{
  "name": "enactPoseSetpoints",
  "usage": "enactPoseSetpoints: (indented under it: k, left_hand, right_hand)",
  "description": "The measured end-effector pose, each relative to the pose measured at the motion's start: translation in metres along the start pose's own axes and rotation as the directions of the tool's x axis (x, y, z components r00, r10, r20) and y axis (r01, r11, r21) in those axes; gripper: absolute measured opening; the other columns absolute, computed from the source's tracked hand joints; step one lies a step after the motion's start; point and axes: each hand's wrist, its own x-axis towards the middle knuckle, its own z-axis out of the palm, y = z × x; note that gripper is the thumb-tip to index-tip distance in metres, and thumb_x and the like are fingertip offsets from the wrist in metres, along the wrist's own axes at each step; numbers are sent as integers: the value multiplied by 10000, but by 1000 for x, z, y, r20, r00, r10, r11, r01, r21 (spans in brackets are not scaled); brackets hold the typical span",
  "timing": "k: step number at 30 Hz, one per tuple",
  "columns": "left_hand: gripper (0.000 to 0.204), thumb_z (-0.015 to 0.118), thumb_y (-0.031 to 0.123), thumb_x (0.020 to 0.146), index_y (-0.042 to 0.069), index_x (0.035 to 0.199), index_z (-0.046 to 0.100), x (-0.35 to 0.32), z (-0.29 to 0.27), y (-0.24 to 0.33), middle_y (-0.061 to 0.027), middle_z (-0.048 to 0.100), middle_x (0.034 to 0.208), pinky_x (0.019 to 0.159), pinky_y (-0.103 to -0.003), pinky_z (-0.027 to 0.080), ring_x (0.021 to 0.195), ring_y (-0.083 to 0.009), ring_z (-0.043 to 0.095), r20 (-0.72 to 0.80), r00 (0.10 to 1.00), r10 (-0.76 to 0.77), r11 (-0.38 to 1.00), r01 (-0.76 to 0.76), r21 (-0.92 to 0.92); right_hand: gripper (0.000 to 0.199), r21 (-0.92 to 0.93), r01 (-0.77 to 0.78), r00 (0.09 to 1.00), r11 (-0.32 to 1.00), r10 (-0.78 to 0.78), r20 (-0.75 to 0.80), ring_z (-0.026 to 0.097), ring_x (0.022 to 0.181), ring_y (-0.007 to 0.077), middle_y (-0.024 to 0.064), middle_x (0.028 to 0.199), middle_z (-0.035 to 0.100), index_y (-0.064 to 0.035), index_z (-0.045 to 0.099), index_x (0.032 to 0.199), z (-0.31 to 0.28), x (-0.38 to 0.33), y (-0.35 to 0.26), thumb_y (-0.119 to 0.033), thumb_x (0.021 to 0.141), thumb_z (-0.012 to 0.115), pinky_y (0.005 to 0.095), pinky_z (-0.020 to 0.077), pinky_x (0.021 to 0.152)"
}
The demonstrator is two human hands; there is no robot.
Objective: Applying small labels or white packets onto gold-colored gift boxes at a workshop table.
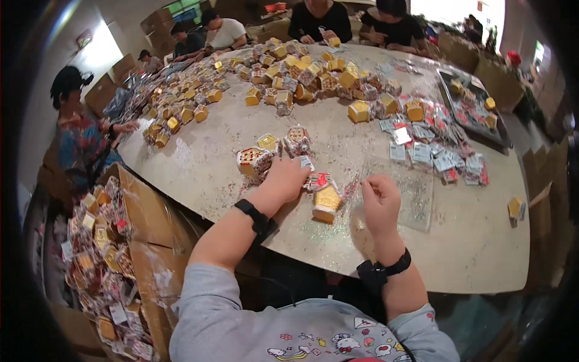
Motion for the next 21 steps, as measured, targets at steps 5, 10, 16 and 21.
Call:
enactPoseSetpoints:
  k: [5, 10, 16, 21]
  left_hand:
    - [310, 609, 213, 712, 143, 1014, 624, 7, 9, -14, -123, 555, 1045, 873, -459, 360, 1004, -303, 525, 78, 994, -73, 997, 71, 27]
    - [525, 611, 267, 707, 153, 1215, 544, 13, 1, -24, -149, 573, 1120, 932, -492, 354, 1094, -318, 529, 274, 921, -277, 932, 327, -158]
    - [569, 582, 247, 763, 134, 1306, 450, 24, -11, -17, -200, 578, 1153, 925, -575, 352, 1112, -382, 531, 425, 884, -191, 929, 303, -213]
    - [314, 502, 122, 817, 84, 1124, 557, 19, 4, -16, -168, 641, 1007, 818, -502, 451, 961, -349, 617, 198, 947, -252, 955, 277, -107]
  right_hand:
    - [38, 17, -10, 998, 1000, 8, 68, 580, 726, 176, 100, 815, 592, 25, 602, 791, 1, -4, -4, -8, 801, 618, 267, 473, 652]
    - [42, 18, -7, 993, 1000, 5, 120, 583, 718, 167, 100, 807, 596, 18, 613, 793, 9, -7, 1, -19, 795, 632, 265, 477, 638]
    - [73, 25, -86, 987, 996, 82, 139, 556, 667, 146, 81, 750, 572, 18, 606, 772, 6, -7, 3, -43, 802, 632, 262, 450, 598]
    - [85, -28, -50, 988, 998, 53, 146, 542, 649, 122, 58, 706, 563, 13, 614, 765, 8, -11, 15, -59, 808, 633, 260, 436, 589]
